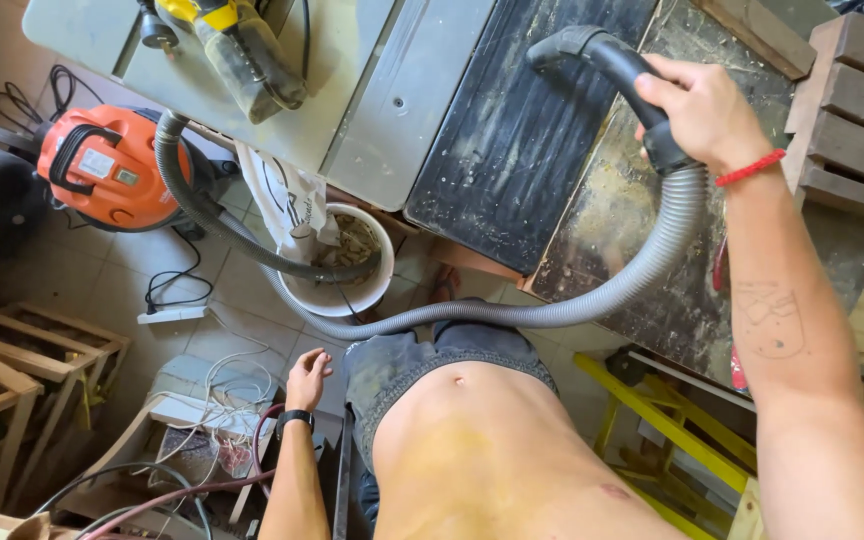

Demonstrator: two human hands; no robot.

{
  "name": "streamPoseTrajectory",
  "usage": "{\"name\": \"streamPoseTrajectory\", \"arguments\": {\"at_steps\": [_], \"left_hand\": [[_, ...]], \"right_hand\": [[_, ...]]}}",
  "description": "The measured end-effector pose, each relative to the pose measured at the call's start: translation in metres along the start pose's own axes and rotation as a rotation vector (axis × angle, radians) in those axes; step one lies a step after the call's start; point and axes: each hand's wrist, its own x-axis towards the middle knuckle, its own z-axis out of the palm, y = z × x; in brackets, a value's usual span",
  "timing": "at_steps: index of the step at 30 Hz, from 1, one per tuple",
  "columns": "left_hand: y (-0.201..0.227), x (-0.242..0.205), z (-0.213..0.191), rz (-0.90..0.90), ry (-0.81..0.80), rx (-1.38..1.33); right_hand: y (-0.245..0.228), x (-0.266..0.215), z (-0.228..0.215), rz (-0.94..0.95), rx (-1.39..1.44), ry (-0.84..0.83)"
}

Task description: Cleaning sawdust and debris from a workbench and table saw using a vacuum hose and a chisel.

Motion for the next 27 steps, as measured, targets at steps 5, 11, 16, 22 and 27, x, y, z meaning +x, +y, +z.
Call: {"name": "streamPoseTrajectory", "arguments": {"at_steps": [5, 11, 16, 22, 27], "left_hand": [[-0.031, 0.002, 0.007, -0.036, 0.004, -0.027], [-0.025, -0.001, 0.011, -0.093, 0.002, -0.033], [-0.006, 0.000, 0.011, -0.034, 0.003, -0.062], [-0.008, 0.000, 0.009, -0.019, 0.016, -0.084], [-0.023, -0.001, 0.013, -0.068, 0.013, -0.049]], "right_hand": [[-0.049, -0.048, 0.017, -0.036, 0.000, -0.145], [-0.021, -0.077, 0.022, -0.012, -0.487, -0.439], [0.012, -0.041, 0.000, -0.005, -0.235, -0.154], [0.004, -0.074, 0.004, 0.003, -0.324, -0.244], [0.000, -0.084, 0.010, 0.049, -0.440, -0.361]]}}
